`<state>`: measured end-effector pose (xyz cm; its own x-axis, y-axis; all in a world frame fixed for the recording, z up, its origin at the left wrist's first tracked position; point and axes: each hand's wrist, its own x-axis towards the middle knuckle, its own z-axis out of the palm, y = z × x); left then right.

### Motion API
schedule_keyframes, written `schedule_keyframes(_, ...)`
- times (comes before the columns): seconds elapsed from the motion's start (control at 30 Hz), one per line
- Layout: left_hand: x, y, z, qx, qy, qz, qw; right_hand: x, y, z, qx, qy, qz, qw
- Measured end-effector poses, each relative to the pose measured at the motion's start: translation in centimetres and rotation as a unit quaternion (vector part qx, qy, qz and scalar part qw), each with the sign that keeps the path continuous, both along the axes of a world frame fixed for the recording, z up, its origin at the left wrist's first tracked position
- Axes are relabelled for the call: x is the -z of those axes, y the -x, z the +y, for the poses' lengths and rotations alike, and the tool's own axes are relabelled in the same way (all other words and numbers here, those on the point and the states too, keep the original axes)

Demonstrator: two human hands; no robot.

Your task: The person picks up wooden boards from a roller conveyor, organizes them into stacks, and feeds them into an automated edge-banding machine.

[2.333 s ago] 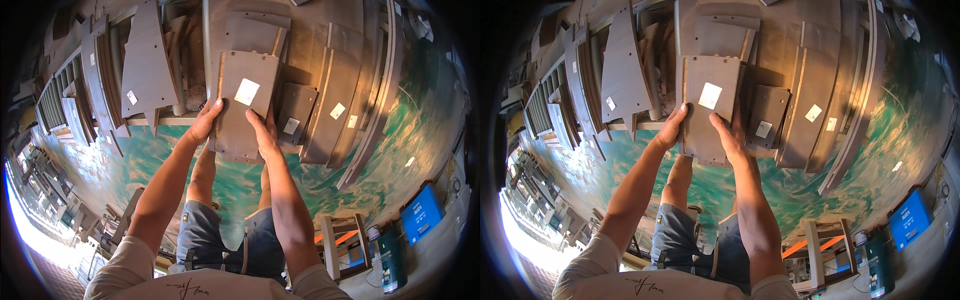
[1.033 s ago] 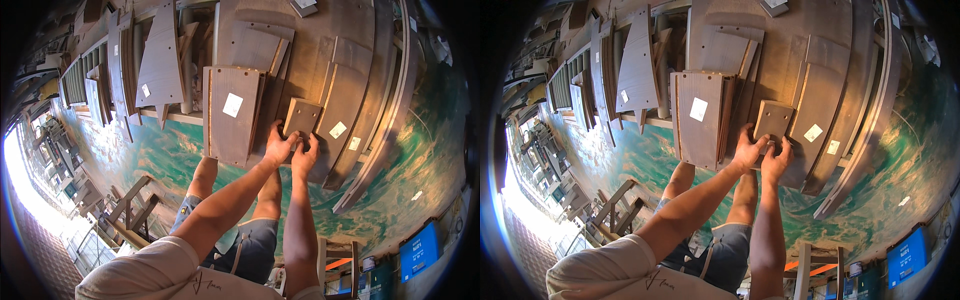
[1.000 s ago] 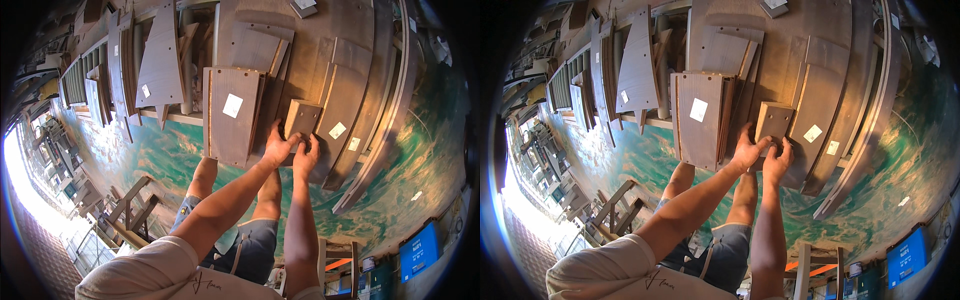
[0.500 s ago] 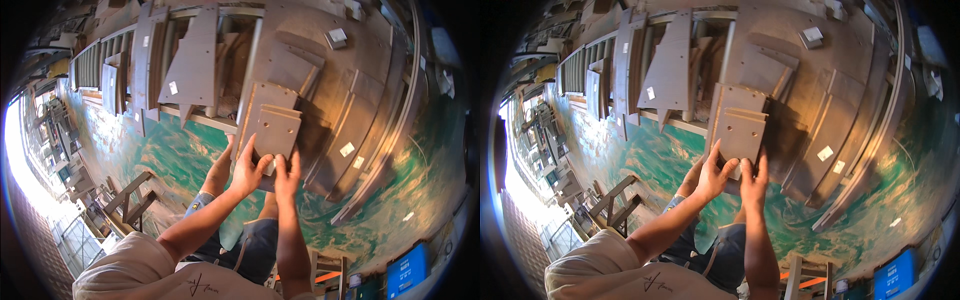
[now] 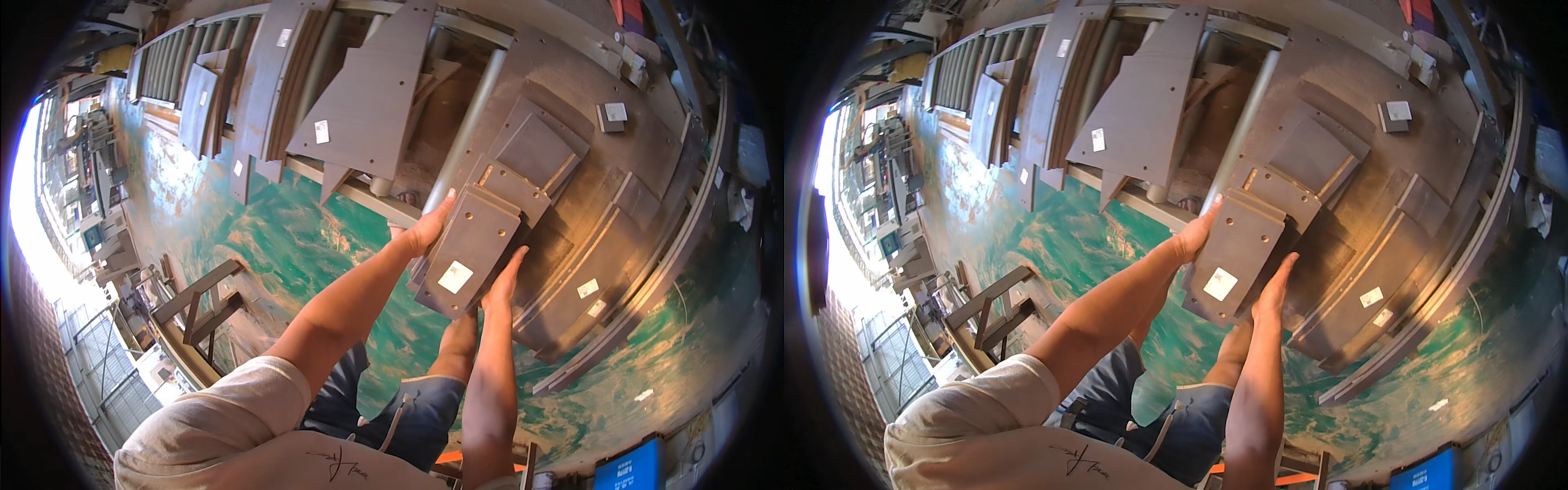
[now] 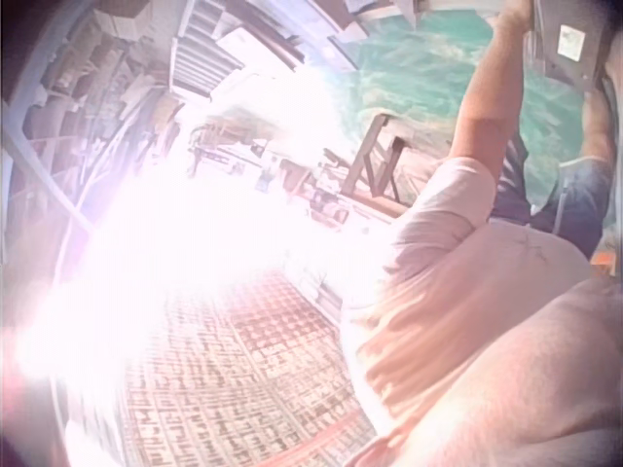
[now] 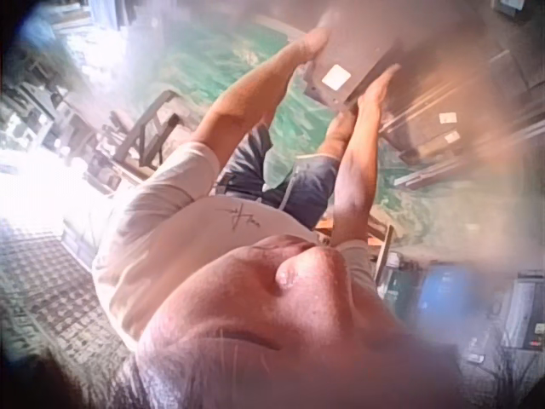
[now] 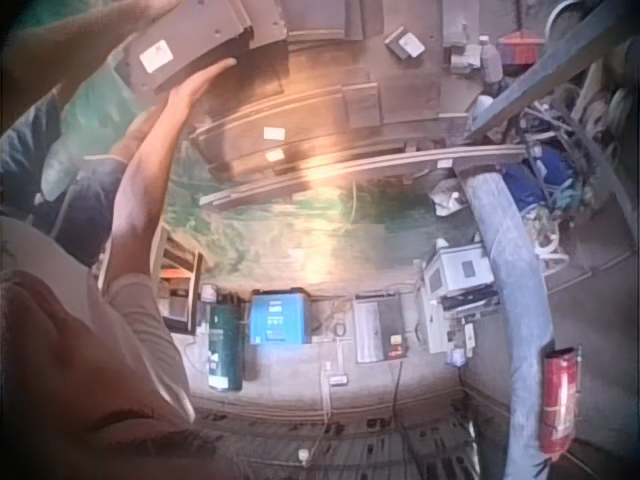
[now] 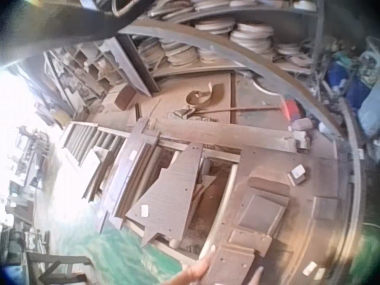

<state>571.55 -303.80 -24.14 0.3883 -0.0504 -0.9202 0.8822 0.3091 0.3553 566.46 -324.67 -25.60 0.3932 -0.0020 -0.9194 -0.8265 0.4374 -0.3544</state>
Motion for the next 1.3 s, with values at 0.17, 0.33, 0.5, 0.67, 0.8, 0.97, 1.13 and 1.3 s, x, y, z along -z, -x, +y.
schedule_keyframes(0.17, -1.8, 1.2, 1.9, 0.093, -0.061, 0.064, 0.992, -2.5, -1.5, 1.9, 0.002, -0.085, -0.002, 0.996)
schedule_keyframes(0.33, -5.7, -0.1, 2.0, 0.048, -0.010, -0.005, 0.999, -5.3, -1.3, 2.6, 0.034, -0.113, 0.011, 0.993)
schedule_keyframes(0.5, -10.0, 2.9, 2.5, -0.033, 0.086, -0.036, 0.995, -10.4, 0.6, 2.2, -0.051, -0.075, -0.021, 0.996)
schedule_keyframes(0.67, -19.3, 7.4, 2.1, -0.099, 0.137, -0.010, 0.985, -19.5, 3.8, 0.6, -0.120, -0.052, -0.059, 0.990)
schedule_keyframes(0.8, -30.8, 10.9, 3.6, -0.121, 0.162, -0.016, 0.979, -29.5, 5.8, 0.8, -0.200, -0.013, -0.096, 0.975)
schedule_keyframes(0.97, -41.0, 17.2, 1.9, -0.219, 0.171, -0.143, 0.950, -40.3, 6.0, 1.4, -0.279, -0.083, -0.215, 0.932)
schedule_keyframes(1.13, -49.6, 26.1, -1.7, -0.420, 0.147, -0.231, 0.865, -47.2, 7.0, 2.3, -0.459, -0.149, -0.313, 0.818)
schedule_keyframes(1.3, -54.3, 38.7, -6.4, -0.586, 0.086, -0.229, 0.772, -54.1, 14.7, 4.4, -0.603, -0.232, -0.293, 0.705)
